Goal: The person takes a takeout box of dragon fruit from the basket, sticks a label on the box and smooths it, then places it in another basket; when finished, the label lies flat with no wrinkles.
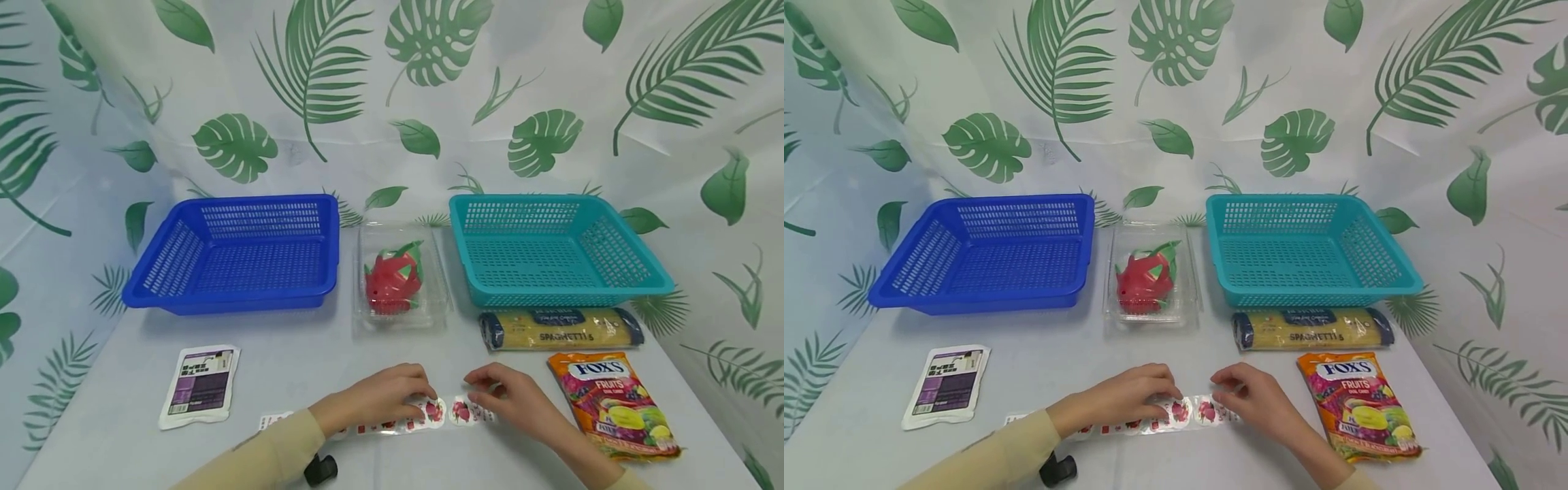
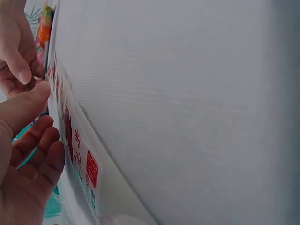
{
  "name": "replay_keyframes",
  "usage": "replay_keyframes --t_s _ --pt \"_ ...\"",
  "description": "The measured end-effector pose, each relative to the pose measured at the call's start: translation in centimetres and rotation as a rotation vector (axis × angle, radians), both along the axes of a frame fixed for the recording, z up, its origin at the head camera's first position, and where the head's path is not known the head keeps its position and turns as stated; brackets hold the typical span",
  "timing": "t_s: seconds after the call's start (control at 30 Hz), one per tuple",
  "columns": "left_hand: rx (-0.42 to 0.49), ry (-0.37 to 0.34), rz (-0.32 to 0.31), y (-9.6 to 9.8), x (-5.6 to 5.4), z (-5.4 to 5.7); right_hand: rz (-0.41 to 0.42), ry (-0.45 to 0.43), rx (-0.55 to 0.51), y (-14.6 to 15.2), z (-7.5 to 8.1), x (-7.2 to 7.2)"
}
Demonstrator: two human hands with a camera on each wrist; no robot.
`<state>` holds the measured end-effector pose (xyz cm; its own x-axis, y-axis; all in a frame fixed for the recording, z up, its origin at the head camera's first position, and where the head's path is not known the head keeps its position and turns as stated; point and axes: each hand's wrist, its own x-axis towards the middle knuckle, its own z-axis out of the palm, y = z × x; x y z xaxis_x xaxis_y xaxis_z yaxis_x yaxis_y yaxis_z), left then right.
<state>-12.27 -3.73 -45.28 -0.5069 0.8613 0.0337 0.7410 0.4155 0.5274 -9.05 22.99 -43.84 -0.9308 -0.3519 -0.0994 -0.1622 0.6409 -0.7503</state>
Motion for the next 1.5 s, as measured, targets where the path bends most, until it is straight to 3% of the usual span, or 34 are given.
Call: replay_keyframes --t_s 0.2,0.53,1.5 --pt "-0.034 0.011 -0.032 0.3 -0.3 -0.2 0.044 -0.037 0.02 0.0 -0.4 0.1" --pt "-0.038 0.016 -0.064 0.4 -0.7 -0.3 0.166 0.032 0.013 -0.1 -1.0 0.3" --pt "-0.05 -0.028 -0.081 0.6 -1.2 -0.4 0.254 0.031 0.071 -0.4 -0.9 -0.3"
